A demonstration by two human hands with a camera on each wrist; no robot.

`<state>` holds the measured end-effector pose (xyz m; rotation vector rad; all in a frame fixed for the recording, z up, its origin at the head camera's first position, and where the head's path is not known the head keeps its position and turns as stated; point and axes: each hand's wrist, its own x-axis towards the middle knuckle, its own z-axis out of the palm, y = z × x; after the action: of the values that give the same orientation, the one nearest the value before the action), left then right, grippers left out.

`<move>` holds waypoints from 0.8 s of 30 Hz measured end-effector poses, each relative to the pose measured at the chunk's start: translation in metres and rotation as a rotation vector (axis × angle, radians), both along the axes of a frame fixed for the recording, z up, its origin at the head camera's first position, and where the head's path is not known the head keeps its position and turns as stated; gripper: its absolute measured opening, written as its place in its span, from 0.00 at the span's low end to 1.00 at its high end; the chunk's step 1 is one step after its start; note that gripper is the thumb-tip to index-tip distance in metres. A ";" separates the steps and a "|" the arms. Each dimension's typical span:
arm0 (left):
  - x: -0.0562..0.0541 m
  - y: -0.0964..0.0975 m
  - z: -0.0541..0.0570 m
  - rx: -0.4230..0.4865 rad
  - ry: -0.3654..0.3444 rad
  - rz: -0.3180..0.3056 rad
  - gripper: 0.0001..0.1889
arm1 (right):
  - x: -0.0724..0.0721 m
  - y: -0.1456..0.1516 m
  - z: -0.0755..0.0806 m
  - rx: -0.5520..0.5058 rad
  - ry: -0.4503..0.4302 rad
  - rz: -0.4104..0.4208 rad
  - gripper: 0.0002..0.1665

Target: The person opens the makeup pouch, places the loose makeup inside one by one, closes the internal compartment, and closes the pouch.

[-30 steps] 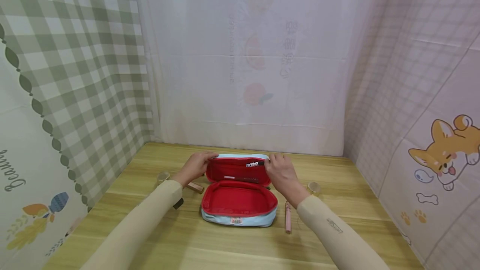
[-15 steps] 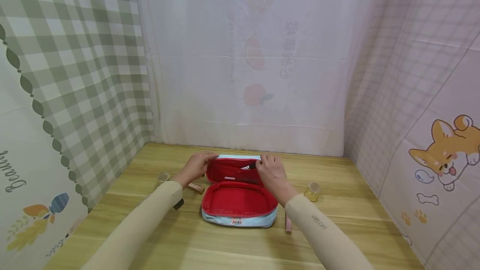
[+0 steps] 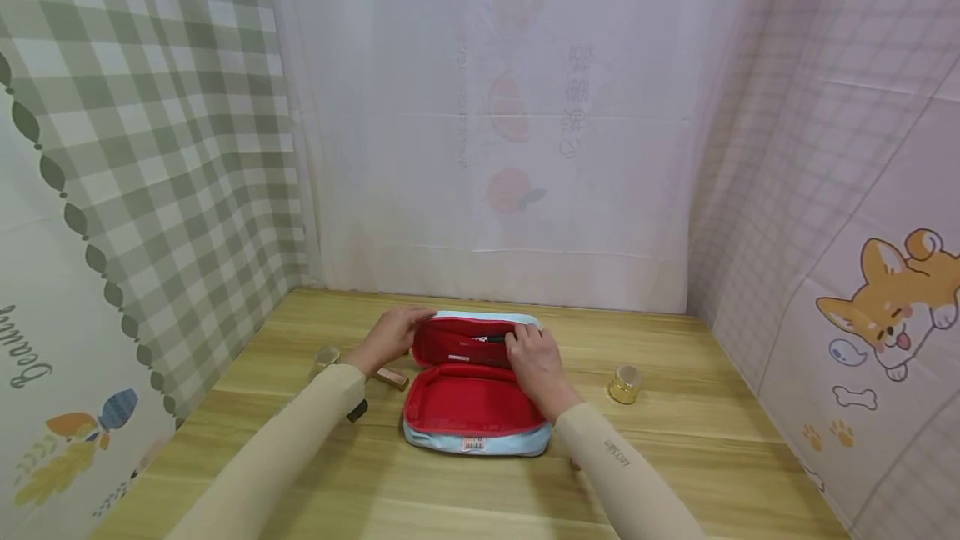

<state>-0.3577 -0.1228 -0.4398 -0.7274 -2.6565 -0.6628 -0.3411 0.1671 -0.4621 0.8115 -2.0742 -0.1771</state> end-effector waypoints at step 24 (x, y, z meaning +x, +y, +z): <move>0.004 0.003 0.002 -0.012 -0.003 0.005 0.24 | 0.013 -0.044 -0.010 -0.117 -0.426 -0.258 0.13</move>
<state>-0.3536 -0.1197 -0.4376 -0.7231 -2.6663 -0.6482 -0.3285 0.1229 -0.4723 0.5394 -2.5631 -0.0212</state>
